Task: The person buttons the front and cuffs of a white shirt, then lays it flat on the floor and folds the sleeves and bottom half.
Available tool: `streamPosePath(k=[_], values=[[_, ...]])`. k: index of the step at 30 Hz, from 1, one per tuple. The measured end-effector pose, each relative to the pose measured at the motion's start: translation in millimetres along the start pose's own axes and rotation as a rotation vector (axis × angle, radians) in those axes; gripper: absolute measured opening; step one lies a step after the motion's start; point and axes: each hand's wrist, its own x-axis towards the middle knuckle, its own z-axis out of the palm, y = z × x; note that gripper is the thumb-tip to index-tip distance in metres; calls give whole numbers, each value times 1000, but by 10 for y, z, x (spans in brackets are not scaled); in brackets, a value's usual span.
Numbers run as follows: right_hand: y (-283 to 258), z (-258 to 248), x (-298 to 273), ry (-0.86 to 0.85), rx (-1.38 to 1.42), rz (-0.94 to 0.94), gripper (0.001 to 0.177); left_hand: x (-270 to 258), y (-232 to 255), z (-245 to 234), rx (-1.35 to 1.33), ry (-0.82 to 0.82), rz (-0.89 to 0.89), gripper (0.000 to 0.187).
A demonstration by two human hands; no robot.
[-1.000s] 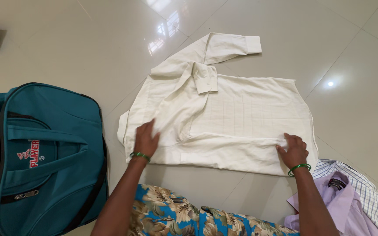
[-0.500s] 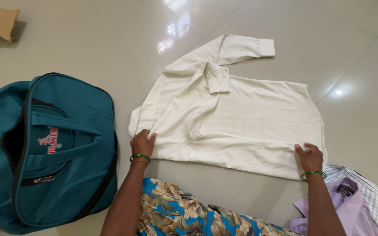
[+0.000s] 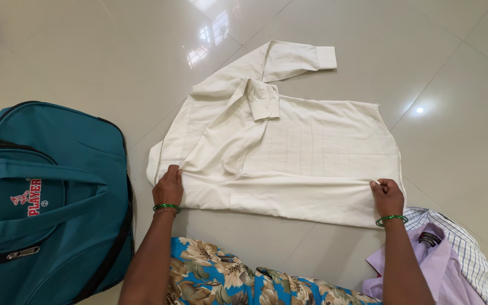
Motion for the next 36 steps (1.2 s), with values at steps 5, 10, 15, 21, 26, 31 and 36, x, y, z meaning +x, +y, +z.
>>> streamPosePath(k=[5,10,15,21,26,31,36], values=[[-56,34,-24,2,-37,-1,31,26,97,37,129,139,71,28],[9,0,36,-65,18,12,32,271,384,119,95,275,191,55],[39,-13,4,-58,6,8,30,615,598,353,28,24,40,53],[46,-24,-17,21,8,-41,29,797,524,342,-308,182,69,20],[34,28,-26,75,-35,-11,29,829,421,307,-296,113,-13,21],[70,29,-18,137,111,-82,26,881,402,395,-340,162,-62,22],[68,79,-38,149,-23,-107,31,854,368,422,-301,135,16,35]])
